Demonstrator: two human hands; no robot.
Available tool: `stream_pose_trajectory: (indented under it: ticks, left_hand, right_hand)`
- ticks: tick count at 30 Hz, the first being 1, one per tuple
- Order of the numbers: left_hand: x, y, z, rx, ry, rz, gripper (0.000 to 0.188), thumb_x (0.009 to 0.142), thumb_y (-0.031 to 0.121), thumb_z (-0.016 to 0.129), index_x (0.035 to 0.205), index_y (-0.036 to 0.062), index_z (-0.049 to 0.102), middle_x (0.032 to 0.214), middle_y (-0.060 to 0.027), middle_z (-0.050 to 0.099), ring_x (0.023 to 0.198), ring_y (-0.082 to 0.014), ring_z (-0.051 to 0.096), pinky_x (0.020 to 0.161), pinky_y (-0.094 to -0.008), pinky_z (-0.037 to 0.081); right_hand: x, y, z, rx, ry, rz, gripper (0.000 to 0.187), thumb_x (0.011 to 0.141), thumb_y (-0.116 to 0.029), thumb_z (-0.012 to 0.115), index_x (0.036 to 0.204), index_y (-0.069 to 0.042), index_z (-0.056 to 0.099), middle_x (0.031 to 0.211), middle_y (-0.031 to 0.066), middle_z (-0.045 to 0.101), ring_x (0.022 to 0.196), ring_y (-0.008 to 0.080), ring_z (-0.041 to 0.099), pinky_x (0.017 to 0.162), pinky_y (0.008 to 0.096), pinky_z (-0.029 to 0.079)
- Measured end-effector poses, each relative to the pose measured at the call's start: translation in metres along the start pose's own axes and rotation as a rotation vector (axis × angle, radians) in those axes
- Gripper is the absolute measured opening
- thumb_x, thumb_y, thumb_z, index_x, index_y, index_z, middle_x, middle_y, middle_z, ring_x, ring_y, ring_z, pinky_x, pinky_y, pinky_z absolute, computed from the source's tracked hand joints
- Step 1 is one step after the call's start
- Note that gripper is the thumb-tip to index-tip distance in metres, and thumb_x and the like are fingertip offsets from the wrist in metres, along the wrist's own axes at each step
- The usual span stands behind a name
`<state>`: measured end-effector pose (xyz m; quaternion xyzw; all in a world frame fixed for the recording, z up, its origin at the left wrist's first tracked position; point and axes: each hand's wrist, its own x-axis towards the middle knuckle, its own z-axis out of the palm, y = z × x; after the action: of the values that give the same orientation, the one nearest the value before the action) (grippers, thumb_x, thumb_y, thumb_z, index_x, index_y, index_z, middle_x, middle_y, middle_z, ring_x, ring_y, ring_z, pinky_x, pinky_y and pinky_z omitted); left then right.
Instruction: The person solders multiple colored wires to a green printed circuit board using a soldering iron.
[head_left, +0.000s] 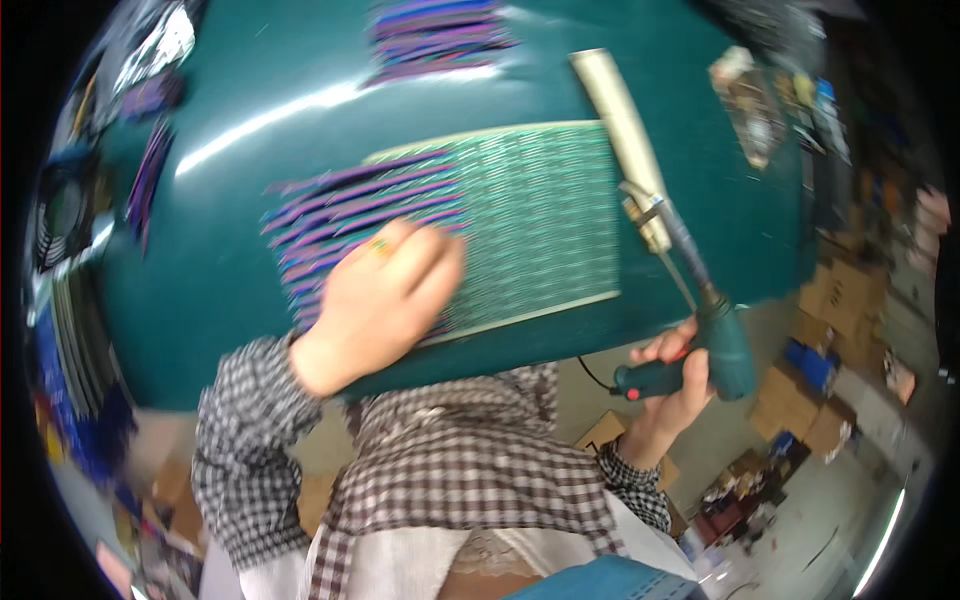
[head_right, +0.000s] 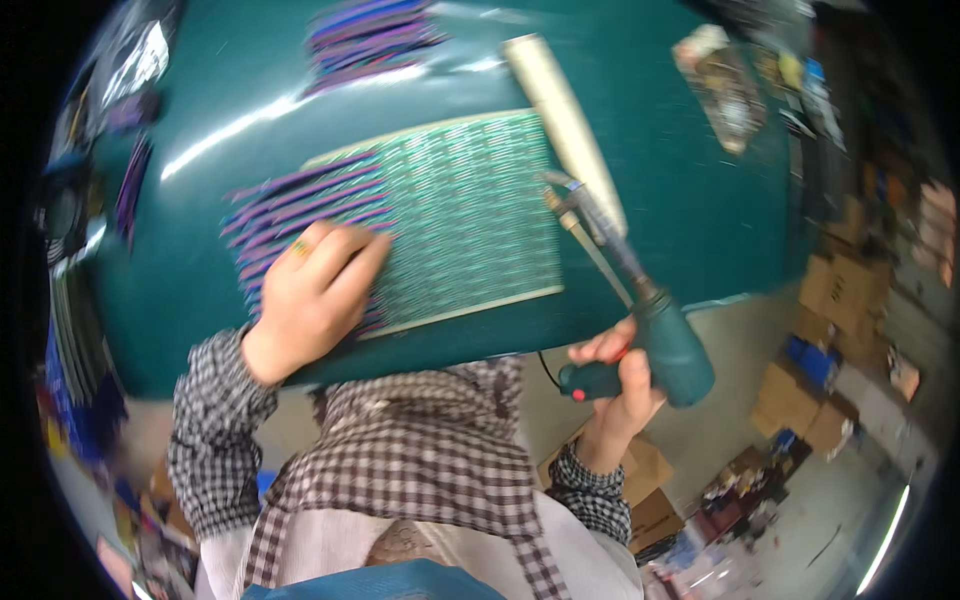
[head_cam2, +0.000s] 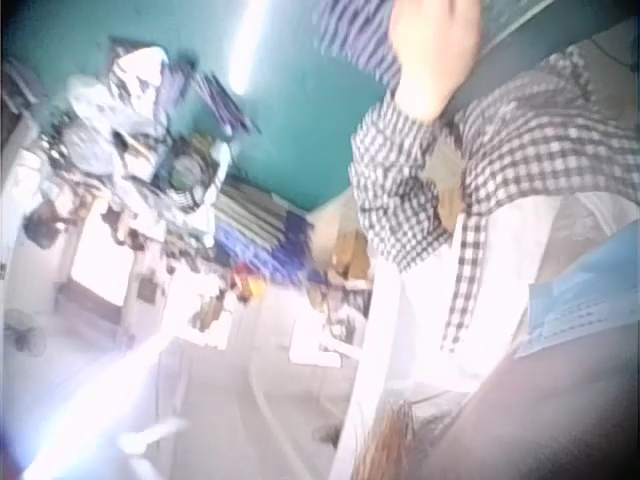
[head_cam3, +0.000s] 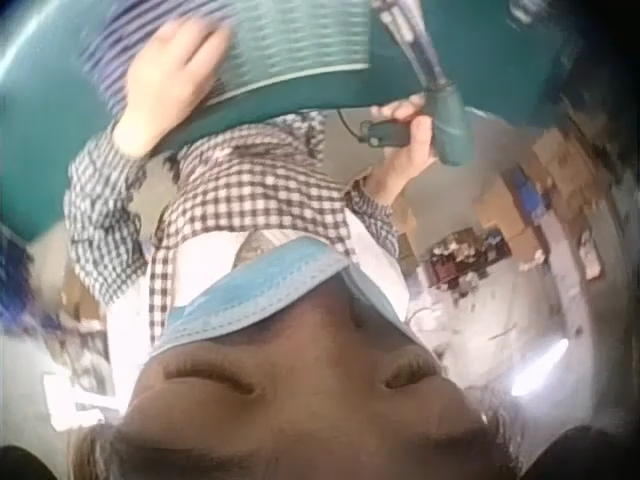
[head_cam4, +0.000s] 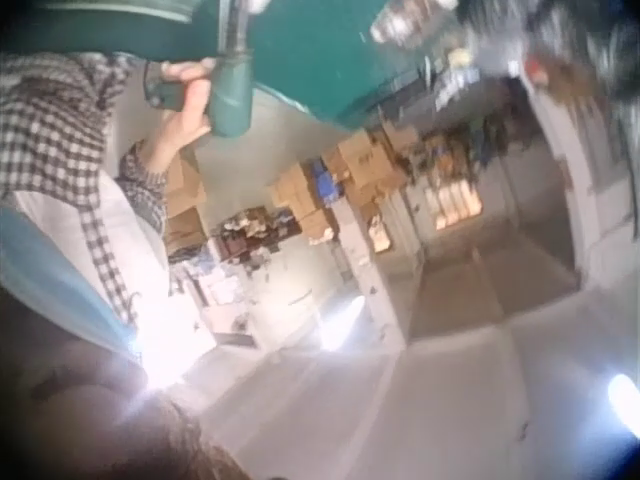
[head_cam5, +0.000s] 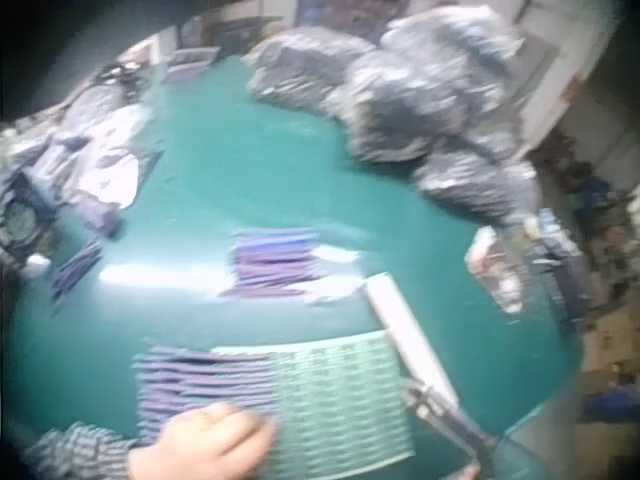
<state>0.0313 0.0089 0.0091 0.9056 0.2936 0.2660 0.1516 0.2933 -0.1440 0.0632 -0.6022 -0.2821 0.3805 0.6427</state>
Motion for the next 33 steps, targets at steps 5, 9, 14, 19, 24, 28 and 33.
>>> stream_pose_trajectory:
  ticks: [5,9,14,19,24,28,33]
  left_hand:
    - [-0.007,0.007,-0.015,0.068,-0.037,-0.011,0.039,0.066,0.005,0.061,0.105,-0.0021,0.065,0.097,-0.0091,0.06,0.084,-0.0241,0.06,0.069,-0.0337,0.051]
    - [0.002,0.011,-0.049,-0.009,-0.111,-0.067,0.038,0.069,0.002,0.066,0.107,0.0017,0.066,0.099,-0.0083,0.06,0.091,-0.0259,0.059,0.083,-0.0421,0.048]
    - [0.06,-0.044,-0.055,-0.157,-0.026,-0.177,0.017,0.08,0.005,0.065,0.097,0.0025,0.063,0.096,-0.0136,0.059,0.09,-0.0348,0.059,0.078,-0.0413,0.049]
    - [0.069,-0.086,-0.02,-0.059,-0.044,-0.253,0.01,0.08,0.004,0.067,0.089,0.0022,0.062,0.089,-0.0126,0.059,0.078,-0.0322,0.062,0.071,-0.0392,0.05]
    - [0.055,-0.076,-0.02,-0.196,-0.052,-0.317,0.01,0.08,0.005,0.069,0.086,0.002,0.061,0.084,-0.0118,0.058,0.074,-0.028,0.062,0.065,-0.0361,0.05]
    - [0.071,-0.081,-0.009,-0.082,0.006,-0.268,0.015,0.08,0.009,0.07,0.09,0.0032,0.06,0.088,-0.0108,0.059,0.079,-0.0276,0.063,0.069,-0.0371,0.05]
    - [0.079,-0.082,0.005,0.179,-0.078,-0.139,0.012,0.084,0.012,0.064,0.086,0.0037,0.055,0.089,-0.0118,0.055,0.086,-0.0319,0.059,0.076,-0.0411,0.049]
  right_hand:
    - [0.09,-0.023,-0.041,-0.13,0.443,-0.39,0.033,0.093,-0.018,0.061,0.114,0.007,0.056,0.093,0.0135,0.063,0.082,0.0238,0.067,0.065,0.0378,0.061]
    - [0.14,-0.017,-0.03,-0.261,0.515,-0.324,0.032,0.092,-0.017,0.065,0.112,0.008,0.061,0.099,0.0166,0.066,0.084,0.0258,0.07,0.063,0.0371,0.061]
    - [0.145,-0.014,-0.059,-0.282,0.41,-0.261,0.036,0.093,-0.018,0.064,0.114,0.01,0.059,0.101,0.0179,0.066,0.083,0.0265,0.07,0.063,0.0358,0.06]
    - [0.105,-0.003,-0.047,-0.196,0.282,-0.237,0.034,0.096,-0.017,0.058,0.118,0.009,0.057,0.102,0.0181,0.066,0.083,0.0262,0.069,0.062,0.0334,0.062]
    - [0.066,0.003,-0.057,-0.076,0.179,-0.176,0.033,0.098,-0.02,0.055,0.118,0.005,0.056,0.101,0.0149,0.065,0.084,0.0232,0.068,0.062,0.0324,0.061]
    - [0.056,0.004,-0.051,-0.039,0.174,-0.138,0.033,0.099,-0.023,0.055,0.118,0.004,0.056,0.1,0.0135,0.065,0.084,0.0225,0.067,0.062,0.0319,0.061]
    - [0.045,0.006,-0.04,0.031,0.106,-0.107,0.034,0.099,-0.024,0.054,0.119,0.004,0.055,0.102,0.0132,0.064,0.085,0.0225,0.066,0.063,0.0323,0.061]
